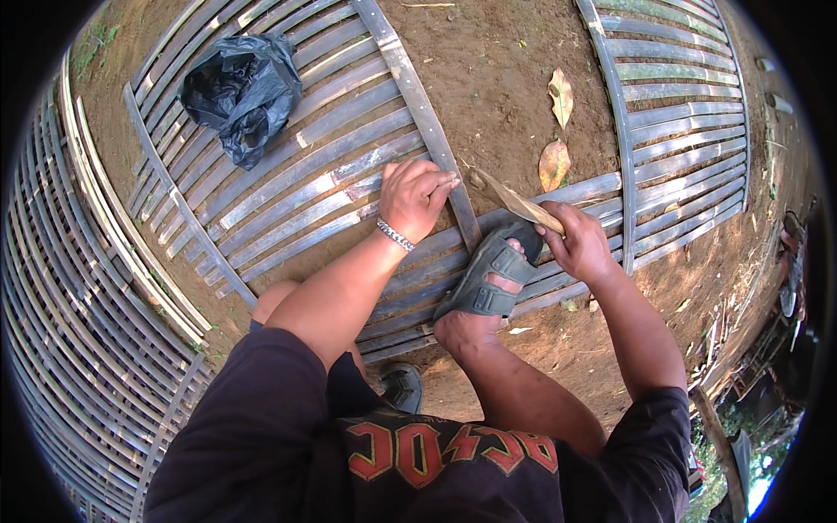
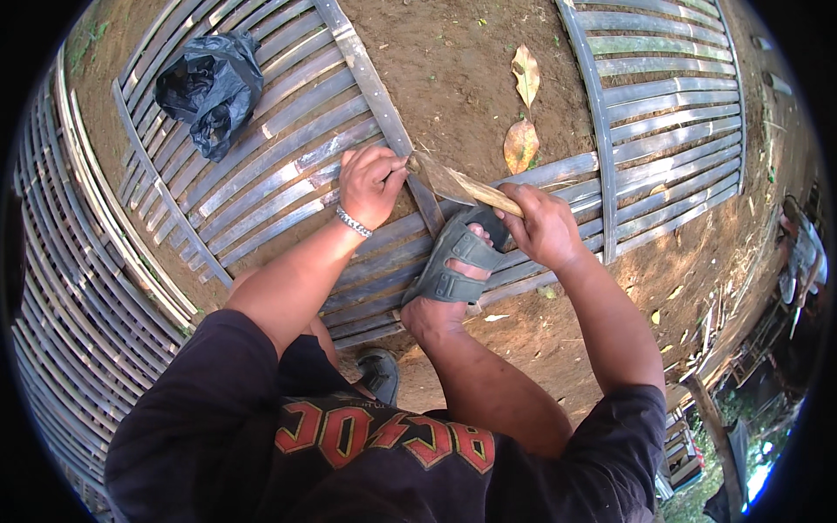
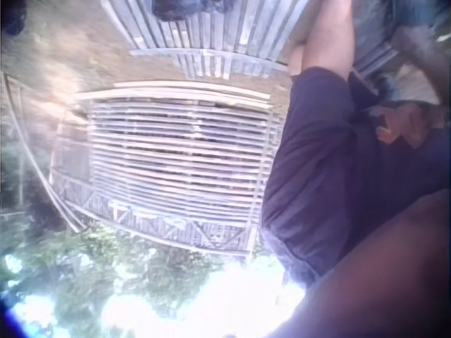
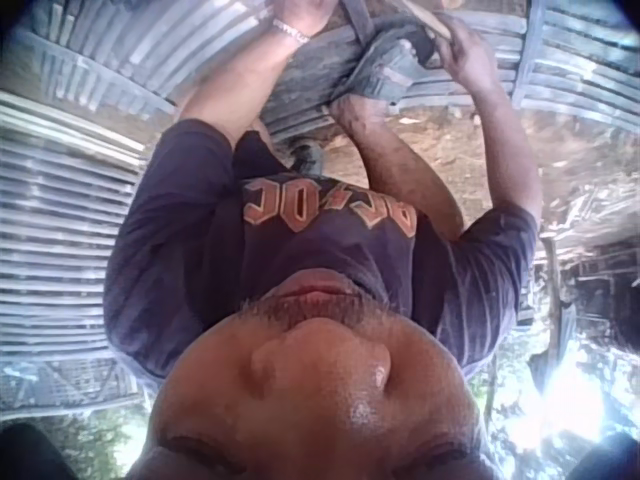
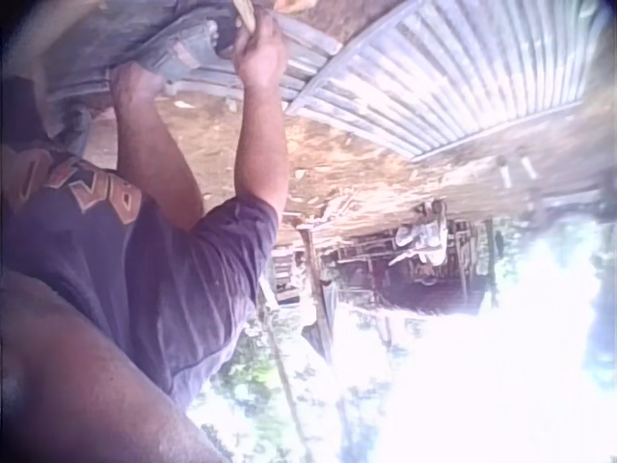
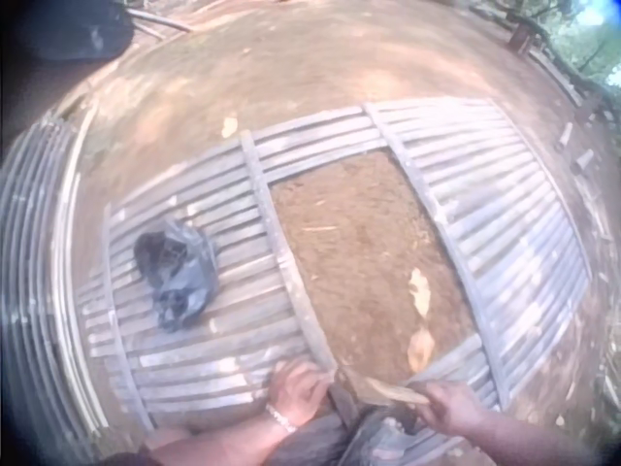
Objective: The person is hammering nails into a metal grate structure on the ground. They use a hammer to drive nails into the metal bars, securing them together. The person occasionally adjusts their position and the grate while continuing to hammer.
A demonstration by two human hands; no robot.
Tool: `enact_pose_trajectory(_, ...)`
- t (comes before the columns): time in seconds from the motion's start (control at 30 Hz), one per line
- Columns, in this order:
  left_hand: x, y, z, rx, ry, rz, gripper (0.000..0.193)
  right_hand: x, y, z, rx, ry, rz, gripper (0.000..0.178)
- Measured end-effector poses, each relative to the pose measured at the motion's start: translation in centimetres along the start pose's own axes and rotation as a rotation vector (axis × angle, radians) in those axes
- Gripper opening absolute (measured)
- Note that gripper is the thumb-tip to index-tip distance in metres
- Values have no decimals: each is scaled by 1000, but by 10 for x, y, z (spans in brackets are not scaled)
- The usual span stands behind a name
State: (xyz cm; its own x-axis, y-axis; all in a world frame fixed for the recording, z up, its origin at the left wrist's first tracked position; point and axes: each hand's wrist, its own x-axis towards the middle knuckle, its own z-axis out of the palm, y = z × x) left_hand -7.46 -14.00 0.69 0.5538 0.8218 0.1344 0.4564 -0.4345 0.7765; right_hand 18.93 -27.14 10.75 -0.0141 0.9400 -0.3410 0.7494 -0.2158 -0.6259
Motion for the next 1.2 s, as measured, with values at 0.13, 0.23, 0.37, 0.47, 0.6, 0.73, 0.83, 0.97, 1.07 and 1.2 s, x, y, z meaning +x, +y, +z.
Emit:
enact_pose_trajectory(0.13, -2, -1, 1, 13, 0, 5, 8, 7, 1, 4, -1, 12, -28, 25)
enact_pose_trajectory(0.23, -2, 0, 0, 29, -27, -10, 7, 11, 3, 2, -34, -3, -74, 24)
enact_pose_trajectory(0.37, -3, -2, 1, 38, -46, -37, 5, 14, 6, 2, -80, -31, -93, 25)
enact_pose_trajectory(0.47, -3, -3, 4, 8, -46, -46, 5, 13, 12, 1, -49, 2, -217, 26)
enact_pose_trajectory(0.6, -2, -2, 1, 15, -32, -28, 2, 21, 21, 0, -214, -134, -107, 29)
enact_pose_trajectory(0.73, -2, -5, 4, 20, -30, -27, 5, 21, 16, -4, -91, -64, -185, 29)
enact_pose_trajectory(0.83, -4, -5, 4, 13, -33, -15, 5, 21, 25, 1, -237, -109, -121, 30)
enact_pose_trajectory(0.97, -5, -4, 2, 32, -50, -30, 6, 23, 21, -1, -198, -64, -143, 31)
enact_pose_trajectory(1.07, -3, -4, 3, 27, -33, -19, 5, 23, 19, -1, -163, -40, -179, 29)
enact_pose_trajectory(1.2, -4, -3, 2, 35, -54, -27, 4, 24, 19, -2, -262, -106, -64, 27)
